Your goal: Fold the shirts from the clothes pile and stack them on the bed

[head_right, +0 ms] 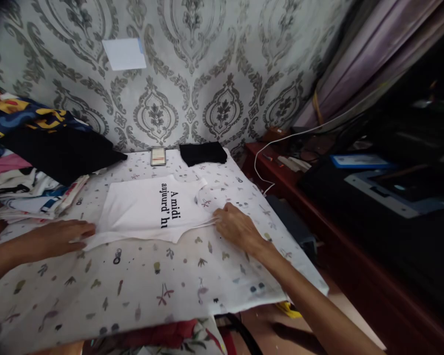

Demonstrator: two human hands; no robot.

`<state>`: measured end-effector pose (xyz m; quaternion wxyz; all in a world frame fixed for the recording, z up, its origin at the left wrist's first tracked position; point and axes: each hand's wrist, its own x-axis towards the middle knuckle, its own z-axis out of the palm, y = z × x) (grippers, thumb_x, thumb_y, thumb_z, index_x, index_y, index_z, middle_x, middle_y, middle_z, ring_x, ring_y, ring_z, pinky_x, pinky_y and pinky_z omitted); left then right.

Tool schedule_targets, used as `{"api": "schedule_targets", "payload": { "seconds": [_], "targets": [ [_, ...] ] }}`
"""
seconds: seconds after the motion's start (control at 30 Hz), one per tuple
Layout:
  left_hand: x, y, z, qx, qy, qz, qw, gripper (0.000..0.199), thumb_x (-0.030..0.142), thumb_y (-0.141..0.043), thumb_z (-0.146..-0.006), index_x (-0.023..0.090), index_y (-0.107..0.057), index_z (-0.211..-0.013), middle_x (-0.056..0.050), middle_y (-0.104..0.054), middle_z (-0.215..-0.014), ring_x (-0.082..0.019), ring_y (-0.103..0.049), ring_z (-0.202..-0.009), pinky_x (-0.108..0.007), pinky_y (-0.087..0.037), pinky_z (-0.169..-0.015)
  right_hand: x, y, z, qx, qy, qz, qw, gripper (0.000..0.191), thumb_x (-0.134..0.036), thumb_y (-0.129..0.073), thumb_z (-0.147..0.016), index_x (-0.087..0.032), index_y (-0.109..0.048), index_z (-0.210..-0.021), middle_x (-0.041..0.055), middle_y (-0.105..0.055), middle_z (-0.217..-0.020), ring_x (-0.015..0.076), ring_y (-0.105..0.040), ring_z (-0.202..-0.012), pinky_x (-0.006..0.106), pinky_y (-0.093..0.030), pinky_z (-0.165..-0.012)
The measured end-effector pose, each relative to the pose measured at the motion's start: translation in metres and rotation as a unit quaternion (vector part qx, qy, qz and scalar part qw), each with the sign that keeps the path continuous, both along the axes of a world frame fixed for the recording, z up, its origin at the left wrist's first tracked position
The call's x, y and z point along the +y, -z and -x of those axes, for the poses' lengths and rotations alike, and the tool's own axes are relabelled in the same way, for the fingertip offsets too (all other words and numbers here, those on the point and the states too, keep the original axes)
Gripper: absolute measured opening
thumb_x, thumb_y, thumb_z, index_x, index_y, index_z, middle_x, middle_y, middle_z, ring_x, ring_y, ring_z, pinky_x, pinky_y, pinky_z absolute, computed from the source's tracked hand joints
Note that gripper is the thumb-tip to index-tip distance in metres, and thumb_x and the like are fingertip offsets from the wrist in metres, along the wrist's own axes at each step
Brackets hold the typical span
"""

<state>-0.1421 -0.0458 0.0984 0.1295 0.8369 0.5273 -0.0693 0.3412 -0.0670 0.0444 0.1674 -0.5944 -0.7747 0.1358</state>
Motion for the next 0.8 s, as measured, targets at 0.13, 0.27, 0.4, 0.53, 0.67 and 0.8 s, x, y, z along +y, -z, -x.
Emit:
{"api": "schedule_targets", "payload": {
  "seconds": [0.13, 0.27, 0.4, 0.53, 0.67, 0.8],
  "targets": [
    [-0.012, 0.009, -0.029, -0.027, 0.068, 0.039, 0.997, 0.049, 0.048, -0.049, -0.088, 0.029, -0.059, -0.133, -0.008, -0.061, -0.137, -0.031, -0.053, -0.126, -0.038, -0.042, -0.101, -0.017, 0.0, 0.044, -0.043, -0.159, -0.091, 0.982, 0.034, -0.019, -0.062, -0.086, -0.02, -0.065, -0.12, 0.013, -0.06, -0.118, 0.0278, -0.057, -0.105, 0.042, -0.05, -0.088],
    [-0.019, 0.021, -0.066, -0.031, 0.096, 0.023, 0.995, 0.051, 0.031, -0.043, -0.089, 0.028, -0.05, -0.139, -0.01, -0.056, -0.141, -0.031, -0.051, -0.126, -0.04, -0.042, -0.099, -0.022, 0.016, 0.088, -0.053, -0.259, -0.102, 0.959, 0.031, -0.012, -0.058, -0.088, -0.017, -0.062, -0.118, 0.0115, -0.062, -0.11, 0.0243, -0.055, -0.1, 0.04, -0.05, -0.084],
    [-0.017, 0.026, -0.074, -0.019, 0.059, 0.006, 0.998, 0.046, 0.02, -0.036, -0.087, 0.024, -0.055, -0.129, -0.011, -0.065, -0.125, -0.029, -0.06, -0.11, -0.038, -0.045, -0.086, -0.015, 0.028, 0.101, -0.08, -0.234, -0.13, 0.96, 0.023, 0.0, -0.048, -0.089, -0.015, -0.064, -0.096, 0.0098, -0.064, -0.096, 0.022, -0.055, -0.09, 0.037, -0.047, -0.077],
    [-0.014, 0.005, -0.062, -0.036, 0.047, 0.088, 0.994, 0.028, 0.025, -0.039, -0.087, 0.024, -0.064, -0.099, -0.007, -0.07, -0.103, -0.023, -0.062, -0.087, -0.03, -0.042, -0.072, -0.009, 0.018, 0.09, -0.01, -0.25, -0.1, 0.963, 0.019, -0.002, -0.051, -0.087, -0.016, -0.062, -0.09, 0.0072, -0.064, -0.091, 0.0206, -0.056, -0.087, 0.035, -0.048, -0.078],
    [-0.005, -0.015, -0.055, -0.035, 0.047, 0.214, 0.975, 0.022, 0.039, -0.054, -0.084, 0.025, -0.066, -0.095, -0.003, -0.069, -0.091, -0.022, -0.062, -0.082, -0.027, -0.04, -0.067, -0.01, -0.006, 0.075, 0.026, -0.302, -0.007, 0.953, 0.014, -0.007, -0.056, -0.086, -0.018, -0.063, -0.088, 0.005, -0.063, -0.092, 0.0203, -0.057, -0.088, 0.036, -0.048, -0.082],
    [0.013, 0.002, -0.07, -0.131, 0.012, 0.143, 0.981, 0.032, 0.045, -0.044, -0.094, 0.023, -0.065, -0.101, -0.004, -0.069, -0.093, -0.021, -0.062, -0.083, -0.028, -0.043, -0.072, -0.005, -0.018, 0.075, 0.068, -0.296, 0.047, 0.952, 0.014, -0.02, -0.054, -0.094, -0.02, -0.067, -0.099, 0.0058, -0.067, -0.099, 0.0197, -0.062, -0.09, 0.035, -0.051, -0.082]
  ]
}}
